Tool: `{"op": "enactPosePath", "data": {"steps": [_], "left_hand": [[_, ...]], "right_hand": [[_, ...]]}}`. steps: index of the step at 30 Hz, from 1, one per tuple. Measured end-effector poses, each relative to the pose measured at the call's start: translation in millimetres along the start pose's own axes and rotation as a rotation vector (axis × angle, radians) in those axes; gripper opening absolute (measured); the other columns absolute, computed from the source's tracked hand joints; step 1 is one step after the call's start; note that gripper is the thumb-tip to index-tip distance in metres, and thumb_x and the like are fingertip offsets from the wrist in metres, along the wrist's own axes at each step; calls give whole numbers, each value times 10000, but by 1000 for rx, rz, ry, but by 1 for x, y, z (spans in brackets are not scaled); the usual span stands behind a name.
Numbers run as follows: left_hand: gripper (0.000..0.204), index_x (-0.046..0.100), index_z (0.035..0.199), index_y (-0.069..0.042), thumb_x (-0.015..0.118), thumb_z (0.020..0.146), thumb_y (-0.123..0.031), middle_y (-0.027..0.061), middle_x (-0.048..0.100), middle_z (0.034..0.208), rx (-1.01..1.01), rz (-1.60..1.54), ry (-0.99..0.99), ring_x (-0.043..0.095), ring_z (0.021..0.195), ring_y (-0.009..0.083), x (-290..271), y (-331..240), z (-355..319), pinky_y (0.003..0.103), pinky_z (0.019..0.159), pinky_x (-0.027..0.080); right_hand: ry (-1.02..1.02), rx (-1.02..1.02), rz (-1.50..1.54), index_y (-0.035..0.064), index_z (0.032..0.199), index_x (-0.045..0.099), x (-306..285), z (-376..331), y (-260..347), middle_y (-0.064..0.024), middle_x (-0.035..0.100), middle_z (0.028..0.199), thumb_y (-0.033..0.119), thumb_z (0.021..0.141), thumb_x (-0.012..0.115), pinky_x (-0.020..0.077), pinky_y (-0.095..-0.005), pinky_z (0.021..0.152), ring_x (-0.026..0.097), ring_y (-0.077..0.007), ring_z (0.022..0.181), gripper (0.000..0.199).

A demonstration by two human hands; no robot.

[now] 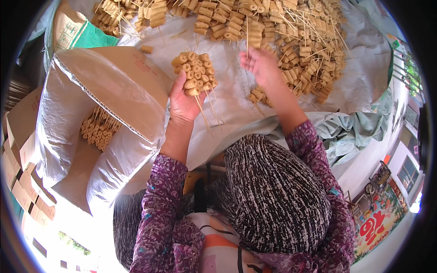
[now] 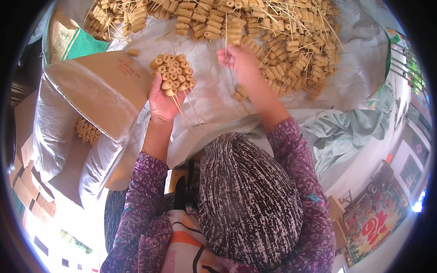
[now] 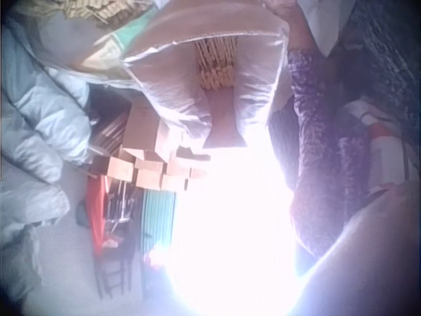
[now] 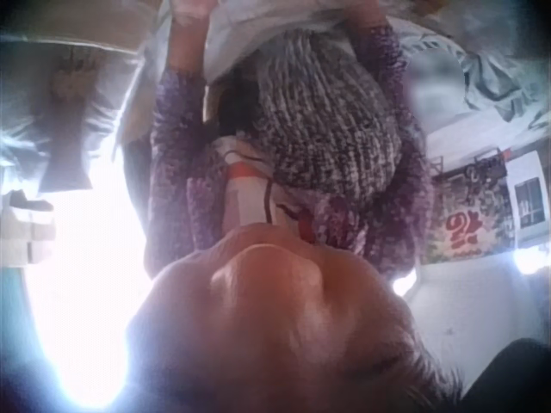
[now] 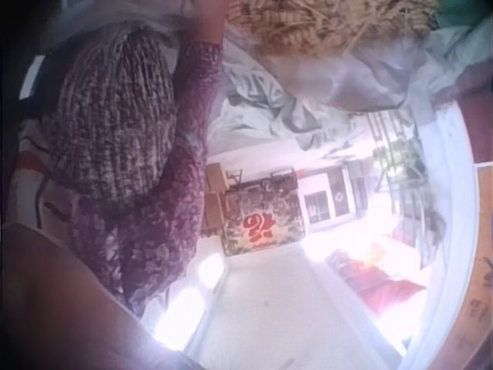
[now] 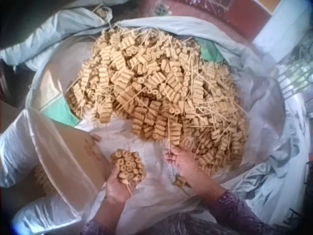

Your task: The person is threading small wooden cylinders onto thin sticks by hand and placing the finished bundles into a cardboard box.

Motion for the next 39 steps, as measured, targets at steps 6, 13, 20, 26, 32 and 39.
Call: {"op": "enactPosePath", "data": {"steps": [6,13,20,26,32,39], "left_hand": [[682,389,1403,-58,633,882,-422,134,497,1370,30,-53,5,504,1226,336,2,-3,3,511,1013,424],[661,403,1394,-59,642,878,-396,131,496,1371,41,-54,-14,483,1250,305,10,-7,0,511,1046,390],[632,414,1388,-60,601,898,-414,132,526,1341,-30,16,-52,538,1196,293,3,-5,3,479,987,454],[644,422,1378,-44,595,896,-436,140,538,1329,-22,23,-22,558,1172,289,10,-7,3,472,973,469],[617,450,1359,-37,654,873,-359,105,547,1322,-1,-18,-39,520,1220,253,11,-8,-3,421,1037,406],[589,443,1358,-27,638,894,-332,111,546,1321,47,205,-25,531,1211,243,10,-10,-7,412,1041,417]], "right_hand": [[196,117,-109,42,1123,544,15,-61,-64,-113,682,917,194,979,534,549,-308,738,665,-173,793,210],[295,193,-21,29,1234,520,35,-90,-69,-111,679,917,201,985,530,542,-317,753,662,-185,791,303],[516,295,208,3,1262,534,32,-130,-48,-107,691,920,153,963,532,543,-318,782,667,-174,800,335],[476,272,-220,11,1194,597,26,-142,-40,-107,695,893,119,928,561,540,-297,753,665,-165,785,289],[141,-164,-1053,-2,1145,624,-36,-77,17,-79,701,912,142,911,589,528,-260,763,654,-116,815,278],[306,-237,-1062,-9,1097,623,-35,-74,54,-62,678,856,193,924,566,487,-261,727,620,-113,780,272]]}}
Point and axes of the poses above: each hand's wrist, its own z-axis towards the middle knuckle, its own x-axis out of the palm, y = z × x, the point moved 8 cm from there along z, towards the middle knuckle
